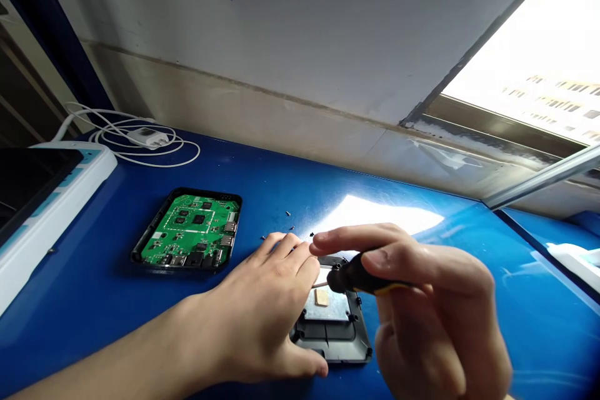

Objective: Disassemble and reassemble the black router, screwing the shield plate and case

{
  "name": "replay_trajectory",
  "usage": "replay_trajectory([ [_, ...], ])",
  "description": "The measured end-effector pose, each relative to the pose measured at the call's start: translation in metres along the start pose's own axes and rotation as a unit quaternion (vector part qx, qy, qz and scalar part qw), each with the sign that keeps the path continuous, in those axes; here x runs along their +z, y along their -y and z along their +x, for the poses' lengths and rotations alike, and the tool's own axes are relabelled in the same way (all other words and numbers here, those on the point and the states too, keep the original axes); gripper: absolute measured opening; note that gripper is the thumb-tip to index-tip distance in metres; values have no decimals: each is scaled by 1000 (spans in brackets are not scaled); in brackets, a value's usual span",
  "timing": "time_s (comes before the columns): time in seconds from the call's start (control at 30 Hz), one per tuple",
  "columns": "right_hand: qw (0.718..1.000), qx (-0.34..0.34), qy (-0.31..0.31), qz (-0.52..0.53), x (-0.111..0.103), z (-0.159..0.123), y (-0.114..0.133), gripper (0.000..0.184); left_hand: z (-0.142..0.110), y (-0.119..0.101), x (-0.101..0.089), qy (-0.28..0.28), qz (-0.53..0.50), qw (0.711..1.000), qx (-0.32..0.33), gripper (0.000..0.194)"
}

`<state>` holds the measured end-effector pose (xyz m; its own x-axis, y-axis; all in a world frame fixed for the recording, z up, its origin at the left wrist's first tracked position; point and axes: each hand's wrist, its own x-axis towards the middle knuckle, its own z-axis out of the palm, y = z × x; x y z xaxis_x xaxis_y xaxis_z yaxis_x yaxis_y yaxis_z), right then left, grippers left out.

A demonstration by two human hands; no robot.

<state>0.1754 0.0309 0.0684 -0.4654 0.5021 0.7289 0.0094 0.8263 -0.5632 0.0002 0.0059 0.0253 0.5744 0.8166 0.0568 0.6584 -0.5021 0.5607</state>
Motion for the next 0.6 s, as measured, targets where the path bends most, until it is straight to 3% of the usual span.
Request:
replay_trajectory([
  [0.2, 997, -17, -15, -78, -3, 1, 4, 23, 1, 0, -1, 4, -1, 1000, 6, 57],
  [0.33, 999, 13, -32, -15, 1, -7, -1, 35, 0, -2, -5, 1, 7, 1000, -6, 64],
  [0.43, 999, 18, -43, -16, 0, -8, -4, 34, -1, -3, -5, 1, 1, 1000, -9, 61],
  [0.53, 997, -5, -29, -71, -4, -4, -3, 24, -1, -2, -1, -15, -9, 1000, -8, 59],
  [0.6, 996, -12, -12, -91, -6, -2, -1, 32, -1, 0, 1, -23, -13, 1000, -4, 60],
])
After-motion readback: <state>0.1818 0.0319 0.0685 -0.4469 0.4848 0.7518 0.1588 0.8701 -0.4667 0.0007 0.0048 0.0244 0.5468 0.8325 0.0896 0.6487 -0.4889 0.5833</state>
